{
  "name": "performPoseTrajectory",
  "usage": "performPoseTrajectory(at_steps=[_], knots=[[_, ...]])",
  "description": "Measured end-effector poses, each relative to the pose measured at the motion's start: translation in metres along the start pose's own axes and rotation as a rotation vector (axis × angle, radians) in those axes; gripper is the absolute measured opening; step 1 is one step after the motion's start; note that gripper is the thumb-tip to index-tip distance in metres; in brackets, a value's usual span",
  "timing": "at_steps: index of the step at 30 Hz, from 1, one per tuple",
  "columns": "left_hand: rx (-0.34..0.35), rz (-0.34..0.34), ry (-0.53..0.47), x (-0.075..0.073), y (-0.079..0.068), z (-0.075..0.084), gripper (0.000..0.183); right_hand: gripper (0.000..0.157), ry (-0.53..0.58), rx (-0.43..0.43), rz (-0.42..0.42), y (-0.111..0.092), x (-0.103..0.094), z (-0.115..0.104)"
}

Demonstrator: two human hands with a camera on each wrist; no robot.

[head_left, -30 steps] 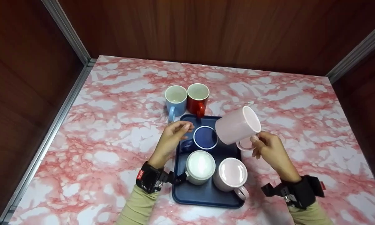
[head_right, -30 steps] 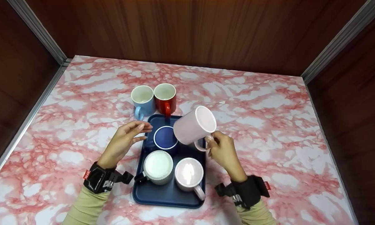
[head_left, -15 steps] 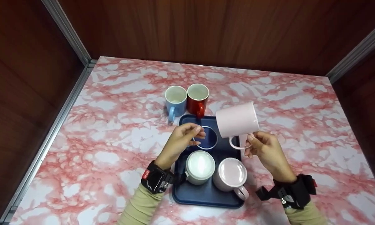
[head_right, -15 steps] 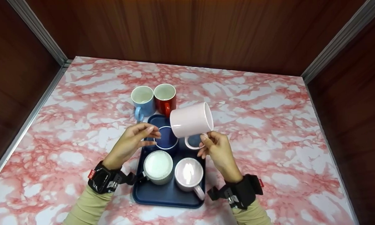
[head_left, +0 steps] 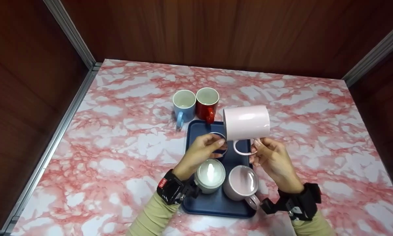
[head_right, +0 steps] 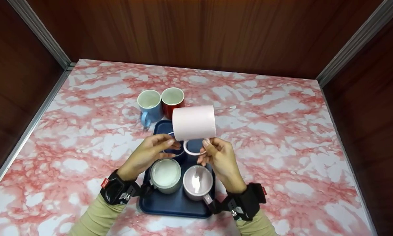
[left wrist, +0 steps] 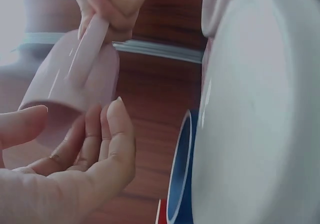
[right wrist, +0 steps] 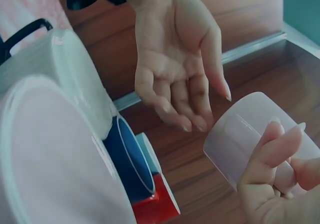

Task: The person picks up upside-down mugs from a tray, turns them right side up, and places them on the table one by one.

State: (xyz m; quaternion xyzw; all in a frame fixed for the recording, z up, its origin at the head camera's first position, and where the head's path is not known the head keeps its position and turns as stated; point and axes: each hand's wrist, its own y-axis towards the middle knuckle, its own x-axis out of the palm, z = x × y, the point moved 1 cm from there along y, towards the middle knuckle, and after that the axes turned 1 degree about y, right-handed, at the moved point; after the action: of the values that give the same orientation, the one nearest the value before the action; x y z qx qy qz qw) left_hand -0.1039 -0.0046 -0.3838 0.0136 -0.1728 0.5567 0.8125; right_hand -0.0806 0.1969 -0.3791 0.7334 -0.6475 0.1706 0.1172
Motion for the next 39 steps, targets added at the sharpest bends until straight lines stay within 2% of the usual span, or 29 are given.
performPoseTrajectory(at_steps=[5, 8, 14, 20, 23, 29, 33, 39], knots=[[-0.014, -0.044, -0.070, 0.006, -0.001, 0.000, 0.012, 0.019, 0.083, -0.012, -0.032, 0.000, 0.003, 0.002], [-0.034, -0.067, -0.193, 0.011, -0.001, -0.002, 0.008, 0.019, 0.130, -0.019, -0.051, 0.000, 0.006, 0.004], [-0.054, -0.066, -0.408, 0.019, -0.001, -0.005, 0.008, 0.023, 0.200, -0.054, -0.109, 0.000, 0.010, 0.008], [-0.031, -0.073, -0.502, 0.025, -0.002, -0.004, 0.013, 0.027, 0.344, -0.069, -0.190, 0.000, 0.013, 0.012], [-0.013, -0.077, -0.526, 0.026, -0.002, -0.004, 0.015, 0.028, 0.372, -0.063, -0.215, 0.000, 0.014, 0.013], [0.032, -0.063, -0.537, 0.030, -0.002, -0.007, 0.014, 0.030, 0.343, -0.022, -0.180, 0.001, 0.017, 0.014], [0.060, -0.048, -0.556, 0.033, 0.000, -0.009, 0.012, 0.025, 0.279, 0.018, -0.118, 0.001, 0.019, 0.014], [0.094, -0.048, -0.584, 0.035, 0.001, -0.009, 0.012, 0.025, 0.169, 0.032, -0.043, 0.002, 0.022, 0.015]])
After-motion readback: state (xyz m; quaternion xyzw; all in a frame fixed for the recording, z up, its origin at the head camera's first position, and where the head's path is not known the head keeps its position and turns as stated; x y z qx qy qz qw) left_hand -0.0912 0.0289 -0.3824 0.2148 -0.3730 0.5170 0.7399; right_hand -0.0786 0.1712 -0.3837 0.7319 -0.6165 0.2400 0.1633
